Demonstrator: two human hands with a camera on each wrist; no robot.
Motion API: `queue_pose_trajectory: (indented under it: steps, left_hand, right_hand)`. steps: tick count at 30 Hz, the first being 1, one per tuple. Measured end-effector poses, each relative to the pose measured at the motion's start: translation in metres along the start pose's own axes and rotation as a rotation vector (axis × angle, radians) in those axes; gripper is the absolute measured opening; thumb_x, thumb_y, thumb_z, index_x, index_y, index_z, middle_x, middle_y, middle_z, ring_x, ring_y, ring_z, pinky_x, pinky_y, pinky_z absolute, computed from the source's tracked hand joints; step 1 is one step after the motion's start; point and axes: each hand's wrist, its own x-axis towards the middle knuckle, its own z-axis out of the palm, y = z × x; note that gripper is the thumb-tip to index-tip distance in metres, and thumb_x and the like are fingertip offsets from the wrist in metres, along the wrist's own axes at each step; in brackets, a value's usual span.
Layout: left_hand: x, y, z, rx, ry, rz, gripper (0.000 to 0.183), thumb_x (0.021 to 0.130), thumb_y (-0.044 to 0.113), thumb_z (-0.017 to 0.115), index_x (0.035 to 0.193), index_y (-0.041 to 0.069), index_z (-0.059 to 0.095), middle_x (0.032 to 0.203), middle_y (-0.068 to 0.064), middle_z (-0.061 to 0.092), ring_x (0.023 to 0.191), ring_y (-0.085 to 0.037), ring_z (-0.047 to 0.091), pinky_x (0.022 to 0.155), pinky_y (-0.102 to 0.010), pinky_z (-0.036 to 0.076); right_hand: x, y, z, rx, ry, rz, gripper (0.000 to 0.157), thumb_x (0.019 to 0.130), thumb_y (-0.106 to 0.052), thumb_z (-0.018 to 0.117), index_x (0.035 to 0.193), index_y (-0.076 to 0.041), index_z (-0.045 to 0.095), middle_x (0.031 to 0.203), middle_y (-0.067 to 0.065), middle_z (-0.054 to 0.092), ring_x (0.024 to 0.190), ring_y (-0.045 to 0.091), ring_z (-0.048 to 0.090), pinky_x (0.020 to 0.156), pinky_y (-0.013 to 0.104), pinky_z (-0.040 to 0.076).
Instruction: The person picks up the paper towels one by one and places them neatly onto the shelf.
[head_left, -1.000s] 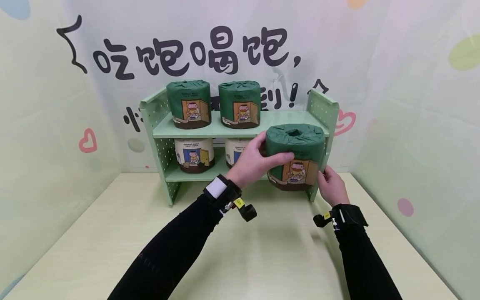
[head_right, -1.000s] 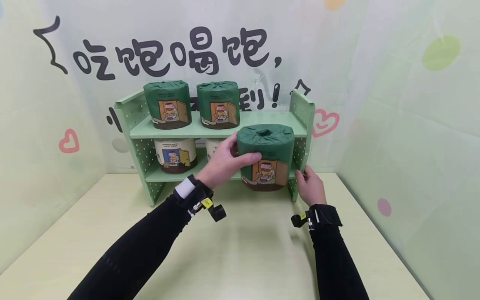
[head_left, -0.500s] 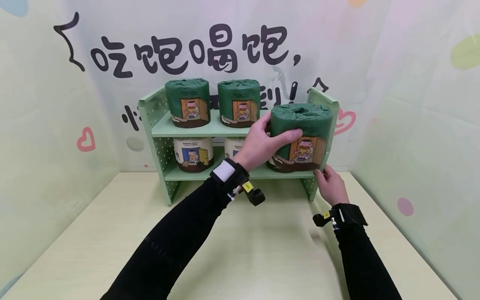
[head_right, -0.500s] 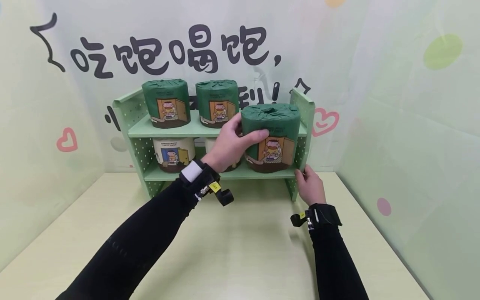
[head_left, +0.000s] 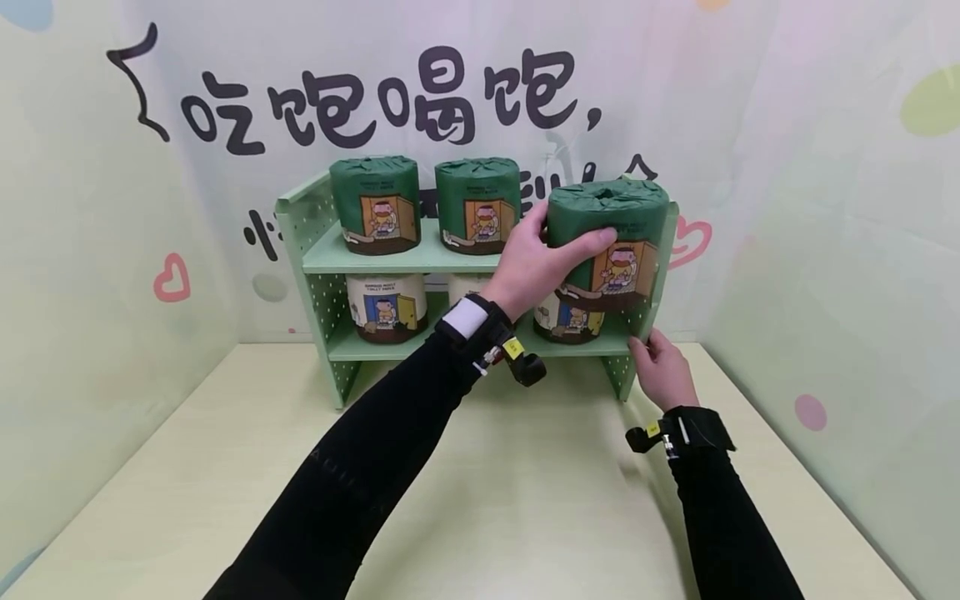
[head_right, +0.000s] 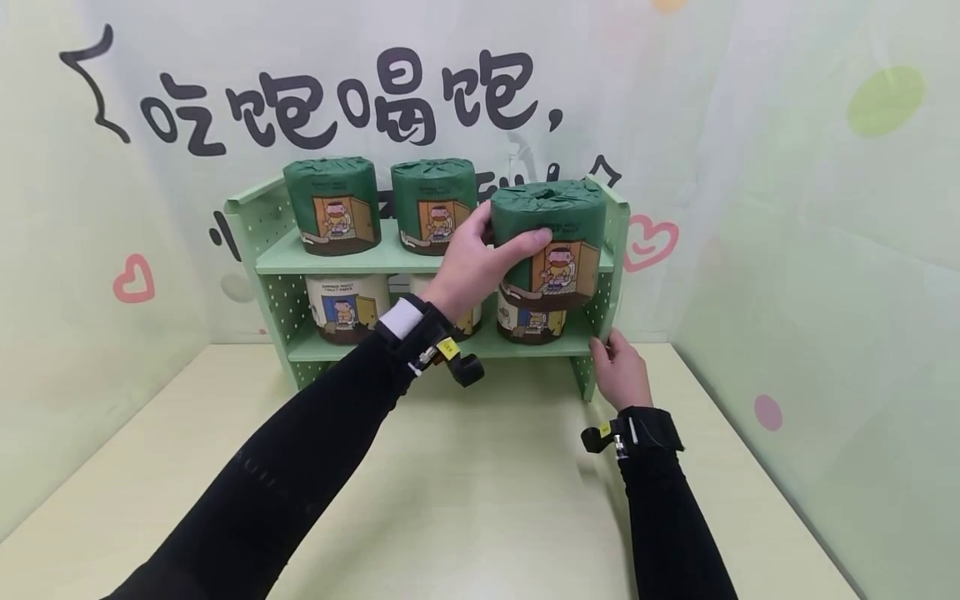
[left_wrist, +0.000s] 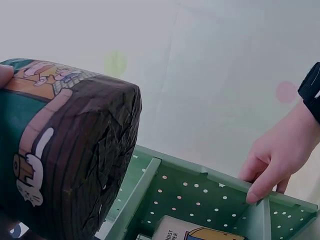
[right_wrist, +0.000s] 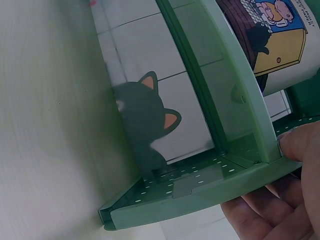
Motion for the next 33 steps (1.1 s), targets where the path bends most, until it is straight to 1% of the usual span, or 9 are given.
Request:
queue_pose_trajectory:
  steps: [4,8,13,19,23,26,28,30,33]
  left_hand:
    - [0.002,-0.002,0.000,0.019,0.030,-0.023,0.063,0.085,0.043,0.076,0.134,0.019,0.046,0.120,0.002,0.057,0.102,-0.011,0.059,0.083,-0.031,0.055]
    - [0.005,-0.004,0.000,0.042,0.048,-0.032,0.066,0.085,0.045,0.076,0.135,0.018,0.044,0.121,0.002,0.056,0.103,-0.010,0.058,0.085,-0.031,0.055]
    - [0.008,-0.007,0.000,0.055,0.061,-0.033,0.067,0.085,0.045,0.076,0.137,0.017,0.043,0.121,0.002,0.055,0.104,-0.010,0.057,0.085,-0.031,0.055]
    - [0.011,-0.008,0.001,0.103,0.070,-0.045,0.073,0.084,0.047,0.076,0.140,0.018,0.040,0.124,0.002,0.052,0.105,-0.009,0.055,0.086,-0.031,0.054]
    - [0.013,-0.009,0.001,0.095,0.084,-0.097,0.084,0.082,0.051,0.078,0.144,0.019,0.030,0.126,0.000,0.051,0.105,-0.010,0.056,0.086,-0.032,0.054]
    - [0.015,-0.010,0.001,0.090,0.103,-0.137,0.090,0.080,0.053,0.078,0.142,0.018,0.024,0.125,-0.002,0.050,0.104,-0.011,0.056,0.086,-0.033,0.054]
    - [0.016,-0.011,0.001,0.111,0.120,-0.152,0.089,0.080,0.056,0.077,0.141,0.017,0.025,0.124,-0.002,0.049,0.104,-0.011,0.055,0.086,-0.033,0.053]
    - [0.017,-0.011,0.000,0.148,0.136,-0.150,0.086,0.081,0.058,0.075,0.141,0.015,0.030,0.125,-0.003,0.047,0.105,-0.011,0.053,0.087,-0.033,0.052]
    - [0.020,-0.010,0.001,0.246,0.168,-0.165,0.088,0.082,0.063,0.071,0.146,0.014,0.036,0.133,-0.003,0.040,0.110,-0.010,0.047,0.089,-0.031,0.050]
  right_hand:
    - [0.000,0.000,0.000,0.005,-0.009,0.007,0.040,0.108,-0.027,0.045,0.138,0.000,0.051,0.125,0.025,0.059,0.108,0.037,0.057,0.089,0.057,0.048]
    - [-0.001,-0.001,0.000,0.005,-0.012,0.009,0.041,0.108,-0.026,0.044,0.139,0.000,0.050,0.125,0.025,0.059,0.109,0.037,0.057,0.089,0.057,0.048]
    - [-0.001,-0.002,-0.001,0.007,-0.010,0.003,0.040,0.108,-0.027,0.044,0.137,0.000,0.051,0.124,0.024,0.060,0.108,0.036,0.057,0.088,0.057,0.048]
    - [-0.001,-0.002,-0.001,0.008,-0.002,-0.007,0.040,0.108,-0.028,0.045,0.135,0.000,0.052,0.122,0.024,0.061,0.106,0.036,0.058,0.087,0.056,0.049]
    - [-0.001,-0.002,-0.001,0.014,-0.009,-0.009,0.040,0.108,-0.027,0.045,0.136,0.000,0.052,0.124,0.024,0.060,0.109,0.037,0.057,0.090,0.057,0.047]
    - [-0.001,-0.001,0.000,0.015,-0.007,-0.013,0.040,0.108,-0.027,0.046,0.137,0.000,0.052,0.124,0.024,0.060,0.110,0.037,0.056,0.091,0.058,0.047]
    - [-0.001,-0.001,0.000,0.013,-0.009,-0.012,0.040,0.108,-0.027,0.045,0.137,0.000,0.052,0.125,0.024,0.059,0.110,0.037,0.056,0.091,0.058,0.047]
    - [-0.001,-0.001,0.000,0.010,-0.011,-0.006,0.041,0.108,-0.028,0.045,0.137,0.000,0.052,0.125,0.024,0.060,0.110,0.037,0.057,0.090,0.058,0.047]
    - [-0.001,-0.001,0.000,0.004,-0.009,0.000,0.041,0.108,-0.029,0.045,0.136,-0.001,0.052,0.124,0.024,0.060,0.108,0.036,0.057,0.089,0.057,0.048]
